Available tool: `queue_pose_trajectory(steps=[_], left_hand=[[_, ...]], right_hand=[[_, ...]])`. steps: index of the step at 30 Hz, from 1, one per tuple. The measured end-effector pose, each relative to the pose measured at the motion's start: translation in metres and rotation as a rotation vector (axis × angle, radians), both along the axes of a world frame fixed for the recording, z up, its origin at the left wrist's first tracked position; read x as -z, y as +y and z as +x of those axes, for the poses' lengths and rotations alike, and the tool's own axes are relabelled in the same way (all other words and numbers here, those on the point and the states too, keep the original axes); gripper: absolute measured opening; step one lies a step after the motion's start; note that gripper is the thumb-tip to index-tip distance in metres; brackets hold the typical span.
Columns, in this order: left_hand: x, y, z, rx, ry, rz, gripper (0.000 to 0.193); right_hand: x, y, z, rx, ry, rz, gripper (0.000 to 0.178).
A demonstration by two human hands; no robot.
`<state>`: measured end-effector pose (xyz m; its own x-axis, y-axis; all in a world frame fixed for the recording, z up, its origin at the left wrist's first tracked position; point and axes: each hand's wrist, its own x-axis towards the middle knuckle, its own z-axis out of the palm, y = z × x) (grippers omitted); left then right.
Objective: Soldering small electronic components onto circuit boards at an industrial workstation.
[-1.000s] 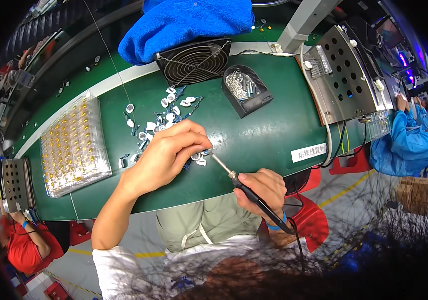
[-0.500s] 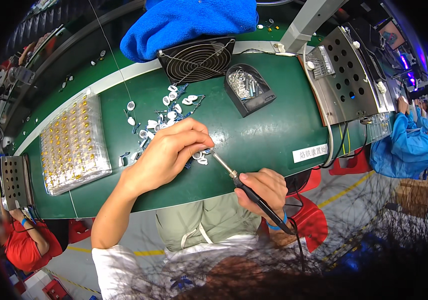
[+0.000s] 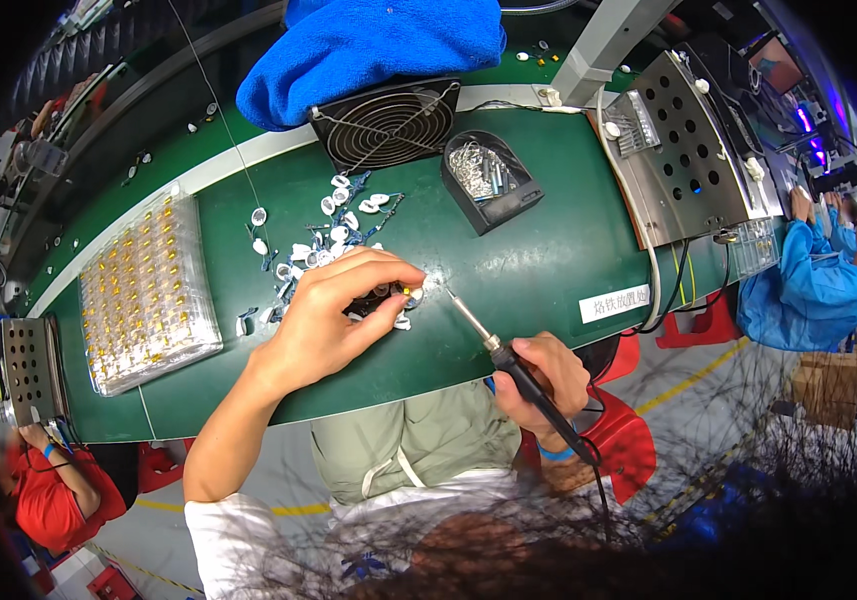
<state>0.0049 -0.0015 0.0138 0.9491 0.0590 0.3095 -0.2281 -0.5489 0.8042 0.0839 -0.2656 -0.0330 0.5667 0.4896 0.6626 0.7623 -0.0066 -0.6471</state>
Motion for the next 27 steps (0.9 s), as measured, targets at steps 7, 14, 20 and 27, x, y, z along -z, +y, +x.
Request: queue_pose_trajectory(steps=[7, 14, 20, 27], left_hand=[[0.0042, 0.0009, -0.0039, -0.043, 0.007, -0.073, 0.025], [0.0042, 0.0010, -0.0049, -0.077, 0.029, -0.109, 0.025], [0.0065, 0.0017, 0.0007, 0.008, -0.104, 0.036, 0.022], [0.0059, 0.0021, -0.0010, -0.006, -0.054, 0.019, 0.018]], right_hand=[[0.0047, 0.0089, 0.0077, -0.128, -0.106, 0.046, 0.033], [0.0057, 0.0071, 0.0088, -0.137, -0.097, 0.048, 0.033], [0.0048, 0.0006, 0.0065, -0.086, -0.045, 0.024, 0.032], [0.0017, 0.0039, 0.0073, -0.101, -0.037, 0.031, 0.033]])
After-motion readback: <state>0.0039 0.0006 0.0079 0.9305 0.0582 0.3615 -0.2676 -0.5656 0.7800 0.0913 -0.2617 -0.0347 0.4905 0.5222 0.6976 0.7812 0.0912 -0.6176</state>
